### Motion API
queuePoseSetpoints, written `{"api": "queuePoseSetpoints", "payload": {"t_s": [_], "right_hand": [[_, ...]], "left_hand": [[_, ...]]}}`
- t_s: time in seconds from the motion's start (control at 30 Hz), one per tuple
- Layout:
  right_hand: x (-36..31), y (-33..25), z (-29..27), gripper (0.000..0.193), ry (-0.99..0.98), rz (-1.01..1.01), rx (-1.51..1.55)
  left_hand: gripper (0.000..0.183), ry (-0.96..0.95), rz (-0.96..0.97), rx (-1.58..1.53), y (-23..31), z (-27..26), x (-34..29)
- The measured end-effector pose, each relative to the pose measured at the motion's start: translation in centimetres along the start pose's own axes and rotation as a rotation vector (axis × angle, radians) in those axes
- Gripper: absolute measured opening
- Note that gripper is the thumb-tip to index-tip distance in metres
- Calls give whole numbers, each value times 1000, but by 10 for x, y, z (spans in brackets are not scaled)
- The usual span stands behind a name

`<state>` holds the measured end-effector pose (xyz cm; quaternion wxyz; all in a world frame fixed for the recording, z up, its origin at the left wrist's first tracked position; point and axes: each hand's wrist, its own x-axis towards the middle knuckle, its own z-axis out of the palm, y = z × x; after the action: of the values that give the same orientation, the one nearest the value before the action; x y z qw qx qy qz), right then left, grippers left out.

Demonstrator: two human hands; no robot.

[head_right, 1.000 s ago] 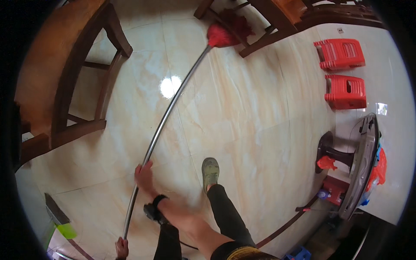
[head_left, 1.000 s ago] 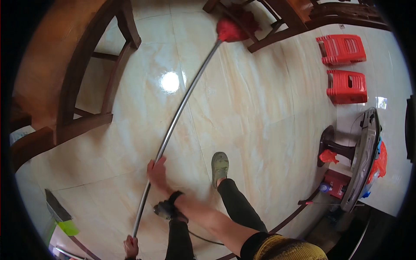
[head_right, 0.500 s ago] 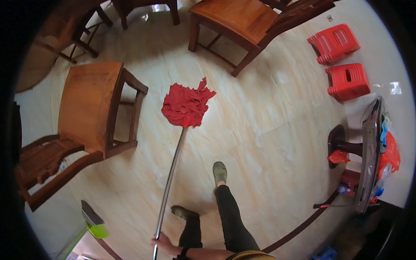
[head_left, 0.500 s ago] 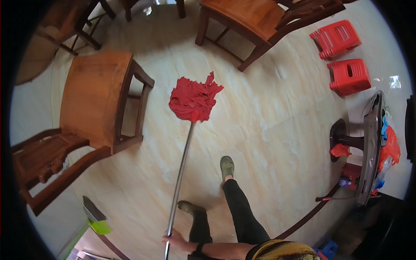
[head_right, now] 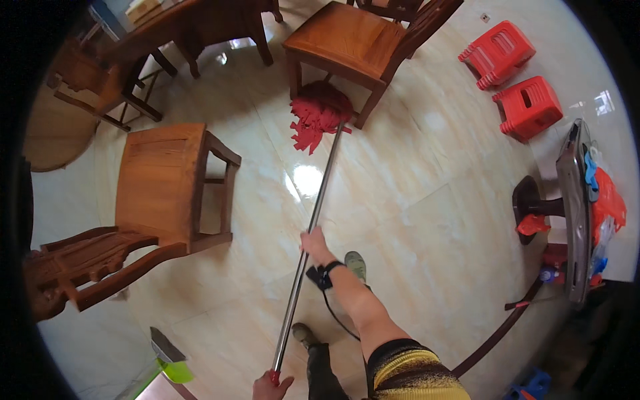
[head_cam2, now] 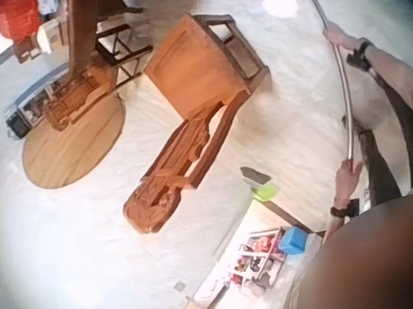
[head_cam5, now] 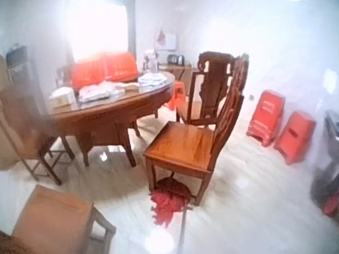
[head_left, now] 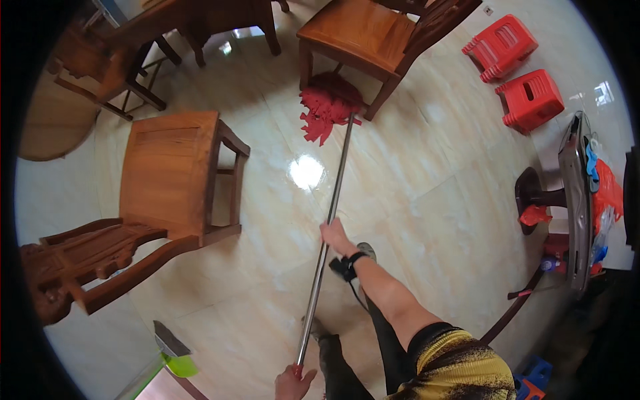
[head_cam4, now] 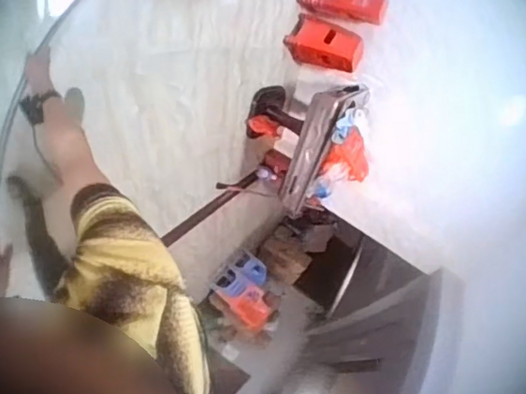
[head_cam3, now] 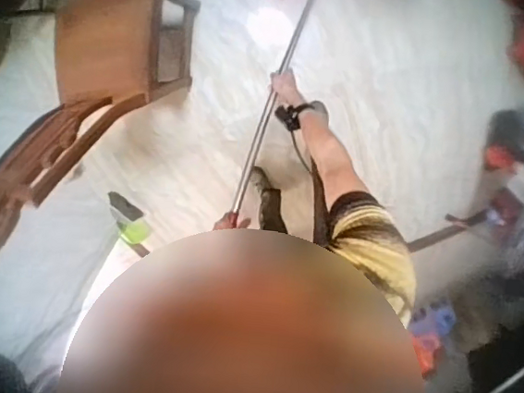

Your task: Mop the tile floor in a dining area around chairs and a table.

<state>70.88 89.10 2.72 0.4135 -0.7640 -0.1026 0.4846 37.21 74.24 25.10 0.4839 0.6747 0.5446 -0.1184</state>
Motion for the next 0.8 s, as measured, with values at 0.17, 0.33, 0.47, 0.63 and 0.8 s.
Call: {"api": "queuePoseSetpoints", "payload": {"t_s": [0.17, 0.33, 0.47, 0.63, 0.8], "right_hand": [[-152, 67, 101, 11, -26, 78, 251], [-329, 92, 195, 30, -119, 262, 230], [-427, 86, 213, 30, -416, 521, 373], [-381, 99, 160, 34, -163, 478, 267], [-232, 108, 42, 32, 21, 306, 224]], "left_hand": [[25, -44, -159, 99, -98, -77, -154], [26, -116, -538, 119, -148, -136, -291], [31, -135, -621, 199, -136, -165, -331], [38, -184, -587, 261, -104, -162, -301], [46, -301, -587, 234, -16, -104, -190]]}}
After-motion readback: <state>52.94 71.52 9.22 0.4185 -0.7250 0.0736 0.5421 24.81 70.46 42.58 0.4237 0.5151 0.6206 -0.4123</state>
